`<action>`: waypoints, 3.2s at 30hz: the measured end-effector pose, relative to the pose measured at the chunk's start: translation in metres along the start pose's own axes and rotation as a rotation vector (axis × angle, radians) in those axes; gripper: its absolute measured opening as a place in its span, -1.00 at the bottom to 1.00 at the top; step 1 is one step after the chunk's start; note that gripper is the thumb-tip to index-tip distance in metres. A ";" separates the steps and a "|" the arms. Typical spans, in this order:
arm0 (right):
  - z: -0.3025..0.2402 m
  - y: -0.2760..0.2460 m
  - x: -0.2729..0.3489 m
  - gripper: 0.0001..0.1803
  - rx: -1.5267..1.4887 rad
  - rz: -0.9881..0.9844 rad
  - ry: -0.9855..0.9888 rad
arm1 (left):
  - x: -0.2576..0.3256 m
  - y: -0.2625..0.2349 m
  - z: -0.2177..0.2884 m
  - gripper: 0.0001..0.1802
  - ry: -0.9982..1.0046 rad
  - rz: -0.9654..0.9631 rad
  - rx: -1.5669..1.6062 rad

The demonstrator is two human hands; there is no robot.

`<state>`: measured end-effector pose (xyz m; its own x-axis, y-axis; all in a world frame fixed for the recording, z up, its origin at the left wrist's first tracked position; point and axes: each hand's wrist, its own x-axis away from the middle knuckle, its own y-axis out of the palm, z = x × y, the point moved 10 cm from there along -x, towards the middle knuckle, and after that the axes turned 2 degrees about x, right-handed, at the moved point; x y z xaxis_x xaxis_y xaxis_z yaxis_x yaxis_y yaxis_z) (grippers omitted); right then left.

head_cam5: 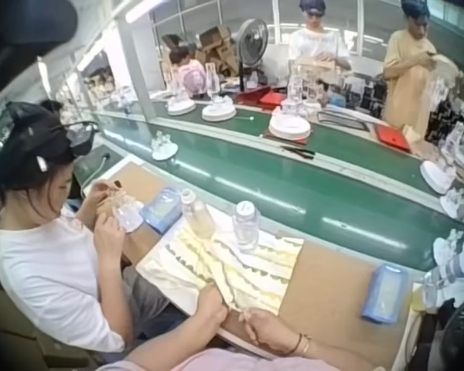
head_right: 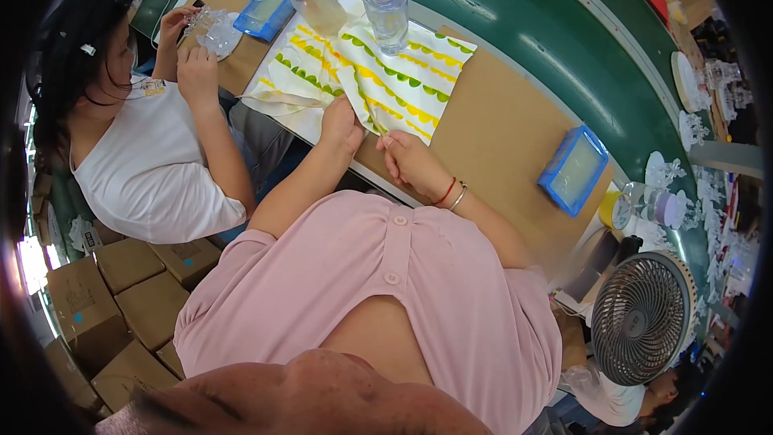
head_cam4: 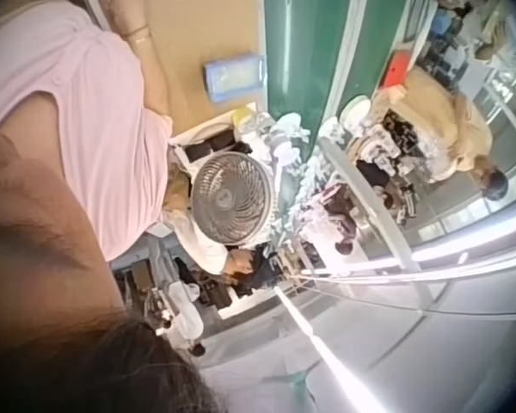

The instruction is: Apply glue with a brush to small transparent plastic components and adhere them to a circular base.

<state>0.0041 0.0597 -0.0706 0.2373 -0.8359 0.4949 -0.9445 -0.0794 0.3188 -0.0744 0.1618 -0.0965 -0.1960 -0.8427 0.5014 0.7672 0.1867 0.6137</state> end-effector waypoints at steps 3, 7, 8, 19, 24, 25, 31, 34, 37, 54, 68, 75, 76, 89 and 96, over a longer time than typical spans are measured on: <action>-0.015 -0.001 0.009 -0.71 0.377 0.105 -0.044 | -0.001 -0.001 -0.001 -0.68 -0.009 -0.009 -0.012; -0.017 -0.003 0.009 -0.70 0.463 0.116 -0.106 | -0.008 -0.006 -0.004 -0.68 -0.018 -0.034 0.006; -0.014 0.000 0.009 -0.71 0.312 0.066 -0.073 | -0.010 -0.007 -0.004 -0.68 -0.018 -0.035 0.005; -0.006 -0.006 0.021 -0.73 0.175 0.076 -0.035 | -0.010 -0.008 -0.010 -0.67 -0.036 0.013 -0.031; -0.007 -0.012 0.030 -0.72 0.280 0.125 -0.062 | 0.000 0.006 -0.007 -0.68 -0.024 -0.009 -0.066; -0.007 -0.012 0.032 -0.72 0.278 0.129 -0.062 | 0.002 0.008 -0.005 -0.68 -0.011 -0.012 -0.078; -0.012 -0.014 0.037 -0.73 0.369 0.179 -0.066 | 0.004 0.007 -0.004 -0.68 -0.020 0.015 -0.097; -0.011 -0.015 0.039 -0.73 0.364 0.178 -0.076 | 0.006 0.007 -0.004 -0.68 -0.027 0.004 -0.134; -0.014 -0.014 0.040 -0.73 0.383 0.180 -0.075 | 0.005 0.002 -0.004 -0.68 -0.014 0.027 -0.101; 0.006 -0.020 0.062 -0.77 0.352 0.135 0.055 | 0.002 0.011 0.000 -0.68 -0.026 -0.006 -0.047; -0.013 -0.050 0.076 -0.79 0.373 0.371 -0.134 | 0.039 0.023 0.005 -0.59 -0.206 -0.445 0.451; -0.015 -0.044 0.063 -0.82 0.558 0.373 -0.184 | 0.048 0.008 -0.029 -0.64 -0.252 -0.298 0.204; -0.018 -0.040 0.062 -0.82 0.559 0.376 -0.183 | 0.048 0.009 -0.030 -0.62 -0.237 -0.294 0.200; -0.034 -0.027 0.057 -0.87 0.940 0.441 -0.345 | 0.035 0.007 -0.027 -0.66 -0.053 -0.165 0.097; -0.025 -0.027 0.060 -0.87 1.187 0.455 -0.332 | 0.022 0.001 -0.032 -0.71 -0.097 -0.088 0.076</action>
<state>0.0496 0.0251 -0.0294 -0.0589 -0.9939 0.0933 -0.5885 -0.0409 -0.8075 -0.0584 0.1277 -0.1043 -0.3208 -0.8057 0.4979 0.6968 0.1553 0.7002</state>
